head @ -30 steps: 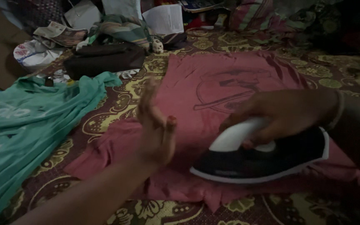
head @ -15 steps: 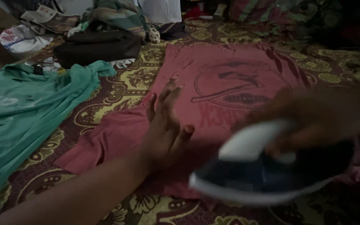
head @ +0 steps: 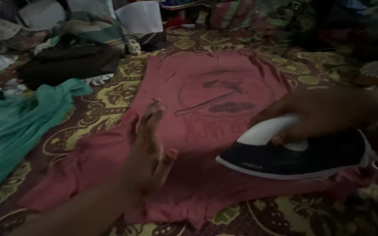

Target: The person irons a pink t-shirt laid out on a patterned floor covering. They use a steam iron to smooth the fabric, moving it back and forth across the shirt's surface while holding the garment flat with their other hand.

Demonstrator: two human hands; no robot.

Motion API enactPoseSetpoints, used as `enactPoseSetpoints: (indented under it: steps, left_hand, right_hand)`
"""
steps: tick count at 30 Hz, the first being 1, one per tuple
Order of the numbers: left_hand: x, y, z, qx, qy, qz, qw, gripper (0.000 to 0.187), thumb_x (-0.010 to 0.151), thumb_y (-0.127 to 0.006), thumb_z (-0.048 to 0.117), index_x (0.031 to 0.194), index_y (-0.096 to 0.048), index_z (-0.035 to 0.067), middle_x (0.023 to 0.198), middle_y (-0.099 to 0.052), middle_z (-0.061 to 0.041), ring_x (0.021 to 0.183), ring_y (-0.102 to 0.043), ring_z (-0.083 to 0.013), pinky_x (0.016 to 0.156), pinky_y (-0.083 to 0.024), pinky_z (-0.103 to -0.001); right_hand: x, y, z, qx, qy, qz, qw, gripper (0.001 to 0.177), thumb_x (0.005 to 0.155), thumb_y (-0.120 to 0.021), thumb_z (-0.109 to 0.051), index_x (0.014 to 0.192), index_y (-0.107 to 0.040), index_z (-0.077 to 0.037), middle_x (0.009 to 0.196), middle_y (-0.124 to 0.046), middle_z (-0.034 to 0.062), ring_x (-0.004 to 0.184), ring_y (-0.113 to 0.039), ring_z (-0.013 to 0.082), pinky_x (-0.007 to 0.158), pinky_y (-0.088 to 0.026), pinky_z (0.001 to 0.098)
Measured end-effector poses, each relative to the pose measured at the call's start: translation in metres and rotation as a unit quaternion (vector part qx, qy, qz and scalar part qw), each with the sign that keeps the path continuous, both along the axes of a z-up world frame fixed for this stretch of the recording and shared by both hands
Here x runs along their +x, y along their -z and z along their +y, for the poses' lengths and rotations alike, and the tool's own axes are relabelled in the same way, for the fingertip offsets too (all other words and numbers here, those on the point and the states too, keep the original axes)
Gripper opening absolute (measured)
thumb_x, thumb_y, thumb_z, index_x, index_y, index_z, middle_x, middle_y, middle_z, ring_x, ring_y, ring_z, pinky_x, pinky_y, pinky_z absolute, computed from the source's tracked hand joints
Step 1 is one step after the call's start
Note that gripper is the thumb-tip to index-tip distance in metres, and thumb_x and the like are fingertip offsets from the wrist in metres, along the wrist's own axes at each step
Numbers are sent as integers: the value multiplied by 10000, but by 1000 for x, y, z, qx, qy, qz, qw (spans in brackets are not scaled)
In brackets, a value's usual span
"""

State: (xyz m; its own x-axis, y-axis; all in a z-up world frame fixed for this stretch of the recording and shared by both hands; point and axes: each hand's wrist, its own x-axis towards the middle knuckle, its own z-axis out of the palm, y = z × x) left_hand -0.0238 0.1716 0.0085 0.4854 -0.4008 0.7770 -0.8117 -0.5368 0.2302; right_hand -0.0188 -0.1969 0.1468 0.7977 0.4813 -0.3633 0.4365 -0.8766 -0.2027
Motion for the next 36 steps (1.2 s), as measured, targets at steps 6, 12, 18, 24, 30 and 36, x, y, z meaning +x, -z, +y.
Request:
enactPoseSetpoints:
  steps: [6,12,18,24,30,36]
  left_hand:
    - [1,2,0,65,11,24,998,738,1074,-305,542,1606,-225,37,1698,-247,-218,1612,-199,-389,1268,-69,-567]
    - [3,-4,-4,172,39,2,984,813,996,-435,615,1594,-248,96,1686,-224,-196,1574,-166,-413,1206,-57,-621]
    - [22,-28,-36,340,165,-130,917,910,912,-464,776,1628,-236,262,1718,-157,-159,1569,-128,-438,1155,-32,-738]
    - [37,-47,-144,258,305,-193,896,857,972,-396,810,1669,-235,338,1768,-126,-92,1670,-122,-346,1290,-123,-699]
    - [28,-37,-223,225,378,-180,880,825,966,-546,713,1620,-282,285,1751,-202,-91,1628,-173,-342,1261,-182,-734]
    - [37,7,-234,169,452,-43,875,922,948,-592,622,1662,-257,144,1688,-291,-217,1513,-343,-382,1216,-312,-633]
  right_hand:
    - [-20,-4,-17,9,-32,26,999,584,982,-626,-484,1509,-585,-235,1385,-670,-4,1148,-679,204,937,-543,423]
    - [-17,-9,-81,-41,100,73,991,622,931,-637,-535,1503,-570,-301,1330,-722,-41,1082,-724,177,923,-596,392]
    - [-7,1,-128,-81,156,-33,984,598,931,-659,-520,1475,-590,-280,1249,-746,-32,992,-742,165,869,-619,369]
    - [-16,23,-130,-106,151,-75,980,575,931,-682,-504,1447,-611,-259,1168,-770,-23,903,-760,154,816,-642,345]
    - [-23,22,-151,7,253,-41,967,571,918,-649,-451,1464,-621,-287,1142,-815,4,942,-796,161,867,-629,369]
    - [-41,35,-189,-23,252,-47,966,601,898,-698,-435,1473,-607,-285,1167,-799,11,954,-786,176,872,-623,385]
